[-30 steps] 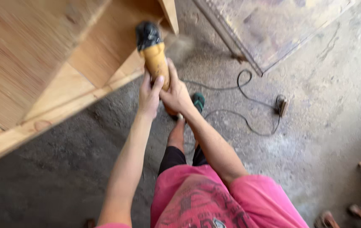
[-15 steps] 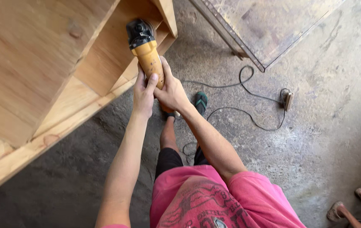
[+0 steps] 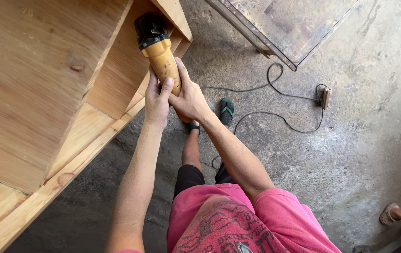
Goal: The person uses an electric sander to smooth the interior surfaces of a wooden cabinet. They move the tool across shelves and side panels, adjusting grip and position to reach different areas.
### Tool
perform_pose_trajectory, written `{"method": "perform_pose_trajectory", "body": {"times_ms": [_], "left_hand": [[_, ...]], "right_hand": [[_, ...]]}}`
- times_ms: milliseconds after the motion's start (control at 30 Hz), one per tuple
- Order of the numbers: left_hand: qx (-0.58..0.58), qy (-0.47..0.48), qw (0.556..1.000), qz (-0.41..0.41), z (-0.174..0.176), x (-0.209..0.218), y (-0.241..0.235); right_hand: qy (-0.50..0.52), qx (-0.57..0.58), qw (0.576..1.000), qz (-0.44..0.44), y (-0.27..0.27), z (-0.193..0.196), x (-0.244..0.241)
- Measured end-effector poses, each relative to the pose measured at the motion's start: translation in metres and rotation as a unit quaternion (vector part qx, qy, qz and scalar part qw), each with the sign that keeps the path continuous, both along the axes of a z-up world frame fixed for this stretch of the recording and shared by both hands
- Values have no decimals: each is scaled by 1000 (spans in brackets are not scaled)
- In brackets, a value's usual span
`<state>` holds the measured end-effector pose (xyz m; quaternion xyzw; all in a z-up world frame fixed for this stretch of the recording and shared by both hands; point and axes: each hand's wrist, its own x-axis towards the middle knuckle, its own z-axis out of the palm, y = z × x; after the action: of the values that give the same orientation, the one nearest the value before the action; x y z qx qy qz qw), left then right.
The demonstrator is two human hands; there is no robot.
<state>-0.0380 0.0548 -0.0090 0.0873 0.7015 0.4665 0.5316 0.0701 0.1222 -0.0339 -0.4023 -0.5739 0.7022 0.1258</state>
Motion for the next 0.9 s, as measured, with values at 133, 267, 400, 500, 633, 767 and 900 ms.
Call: {"method": "perform_pose_trajectory", "body": {"times_ms": [133,267,400,500,633,767,900], "left_hand": [[18,2,1000,-12,-3,-3,1],[-5,-6,1000,-19,-3,-4,1],[-9,-6,1000,-26,-3,-1,1],[-8,-7,1000,-30,-3,0,1],[0,-2,999,-39,-3,0,-1],[-8,11,998,-59,1,4,-5],[-17,11,998,-52,7,10,-11]], "right_hand": [[7,28,1000,-10,-4,-2,1],[-5,22,1000,-19,-7,-4,0],[-21,5,1000,-19,-9,-5,2],[-13,15,1000,-20,-10,-8,4],[-15,26,999,-18,-13,-8,6],[-26,4,999,-19,-17,-4,9],[-34,-17,999,2,-21,1,14]]}}
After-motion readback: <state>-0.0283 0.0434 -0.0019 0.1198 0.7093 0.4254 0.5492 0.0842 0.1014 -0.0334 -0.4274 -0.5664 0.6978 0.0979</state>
